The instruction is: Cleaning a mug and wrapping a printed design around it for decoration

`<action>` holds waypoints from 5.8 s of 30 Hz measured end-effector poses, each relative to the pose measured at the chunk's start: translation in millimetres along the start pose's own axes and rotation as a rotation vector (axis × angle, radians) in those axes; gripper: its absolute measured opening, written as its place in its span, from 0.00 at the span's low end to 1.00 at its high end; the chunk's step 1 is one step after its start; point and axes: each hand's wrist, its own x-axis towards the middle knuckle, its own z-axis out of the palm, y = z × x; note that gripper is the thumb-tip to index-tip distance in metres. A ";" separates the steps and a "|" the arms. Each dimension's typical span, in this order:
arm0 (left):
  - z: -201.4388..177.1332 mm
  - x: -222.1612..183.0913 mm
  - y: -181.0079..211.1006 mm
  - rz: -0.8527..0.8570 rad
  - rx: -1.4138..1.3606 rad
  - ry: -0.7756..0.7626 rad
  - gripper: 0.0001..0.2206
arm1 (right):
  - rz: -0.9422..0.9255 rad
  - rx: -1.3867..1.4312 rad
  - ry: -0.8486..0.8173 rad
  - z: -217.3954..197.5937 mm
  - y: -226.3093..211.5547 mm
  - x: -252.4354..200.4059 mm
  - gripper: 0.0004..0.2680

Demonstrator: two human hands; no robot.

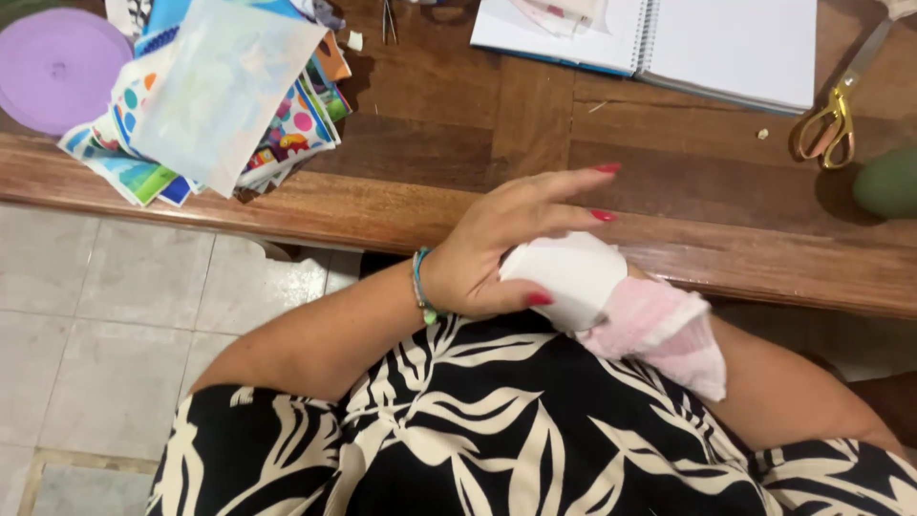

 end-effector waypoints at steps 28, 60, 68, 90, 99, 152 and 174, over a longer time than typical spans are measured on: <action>-0.7 0.8 -8.2 -0.205 -0.208 0.144 0.36 | -0.047 -0.399 0.012 -64.6 -120.4 61.9 0.11; -80.9 -38.2 -4.4 -0.247 -1.245 0.532 0.28 | -0.188 0.375 0.208 -151.0 -247.9 65.6 0.06; -63.6 -23.5 0.6 -0.273 -1.258 0.291 0.28 | -0.741 -0.001 0.205 -95.1 -219.1 123.6 0.18; -45.1 -45.2 -43.0 -0.417 0.236 0.489 0.09 | -0.369 -0.496 0.661 -92.0 -151.3 125.4 0.10; -11.8 -42.6 -37.9 -0.216 0.423 0.105 0.05 | -0.233 -0.164 0.623 -77.1 -146.2 118.5 0.11; -43.1 -64.6 -82.0 -0.660 0.607 0.294 0.18 | -0.139 0.116 0.293 -48.4 -259.3 206.7 0.28; -47.4 -46.6 -89.6 -0.563 0.168 0.437 0.19 | -0.255 0.053 0.482 -37.6 -215.8 184.8 0.24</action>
